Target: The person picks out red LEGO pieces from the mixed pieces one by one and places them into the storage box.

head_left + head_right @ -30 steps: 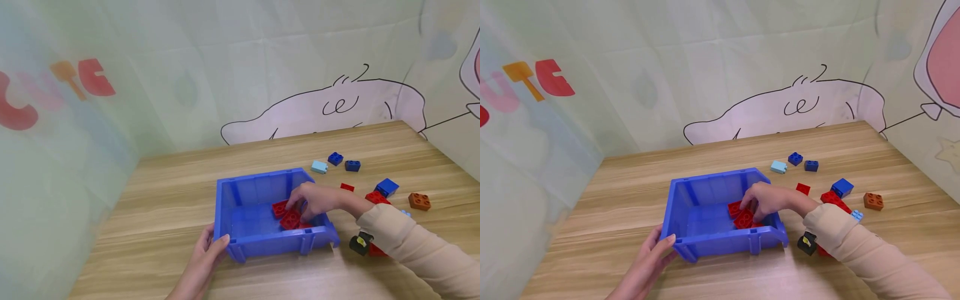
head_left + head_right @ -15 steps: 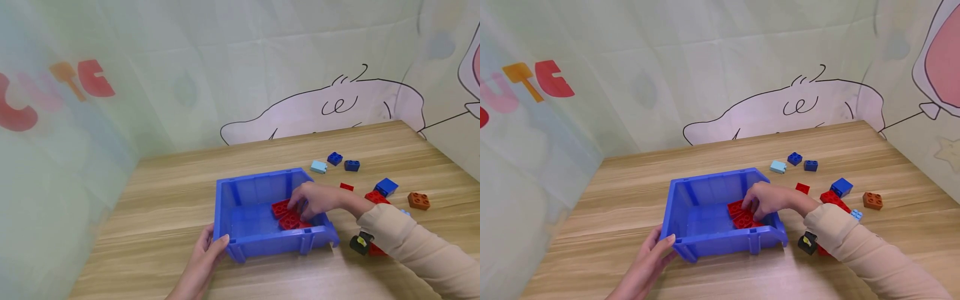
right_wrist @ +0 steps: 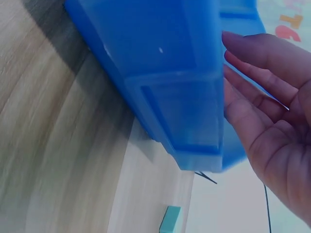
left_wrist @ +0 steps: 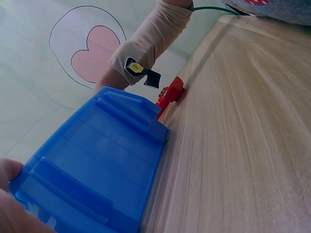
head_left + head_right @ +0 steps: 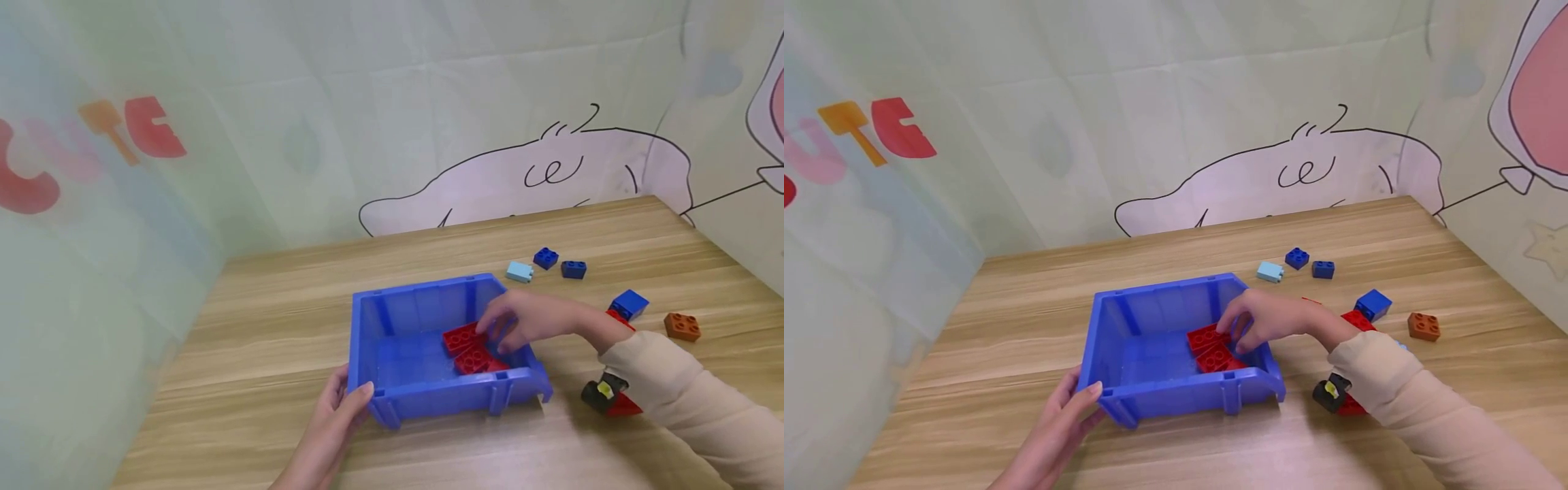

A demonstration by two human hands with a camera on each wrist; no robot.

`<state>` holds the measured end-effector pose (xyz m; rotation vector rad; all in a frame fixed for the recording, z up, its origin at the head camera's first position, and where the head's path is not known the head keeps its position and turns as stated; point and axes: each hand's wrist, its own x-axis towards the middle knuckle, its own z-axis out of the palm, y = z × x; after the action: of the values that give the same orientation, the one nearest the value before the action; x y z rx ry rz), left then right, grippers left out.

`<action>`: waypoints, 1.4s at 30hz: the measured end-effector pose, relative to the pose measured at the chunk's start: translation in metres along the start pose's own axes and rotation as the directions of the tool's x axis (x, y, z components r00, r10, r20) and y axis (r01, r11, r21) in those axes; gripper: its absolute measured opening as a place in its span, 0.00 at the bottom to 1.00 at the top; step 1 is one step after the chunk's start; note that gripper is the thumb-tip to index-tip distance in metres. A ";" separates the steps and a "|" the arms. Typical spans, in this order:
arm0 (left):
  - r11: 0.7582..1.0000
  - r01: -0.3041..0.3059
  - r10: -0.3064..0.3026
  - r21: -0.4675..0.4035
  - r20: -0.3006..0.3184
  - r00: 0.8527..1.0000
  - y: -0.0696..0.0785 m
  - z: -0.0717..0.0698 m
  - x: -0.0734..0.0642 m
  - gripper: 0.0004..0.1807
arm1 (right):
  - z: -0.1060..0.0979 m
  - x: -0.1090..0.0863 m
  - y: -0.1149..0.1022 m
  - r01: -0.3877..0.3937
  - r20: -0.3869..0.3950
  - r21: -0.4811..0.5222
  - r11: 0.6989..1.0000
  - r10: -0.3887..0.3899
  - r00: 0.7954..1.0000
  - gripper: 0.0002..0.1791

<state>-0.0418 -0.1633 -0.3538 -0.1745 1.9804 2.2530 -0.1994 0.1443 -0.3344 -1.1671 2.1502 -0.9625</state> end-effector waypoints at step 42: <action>1.000 -0.009 0.009 0.003 0.001 1.000 0.000 0.000 0.000 0.29 | -0.018 -0.046 0.031 -0.035 -0.268 0.056 0.998 0.049 0.962 0.17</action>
<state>-0.0415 -0.1635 -0.3543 -0.1646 1.9882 2.2554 -0.2047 0.2016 -0.3433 -1.0098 2.3343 -1.2093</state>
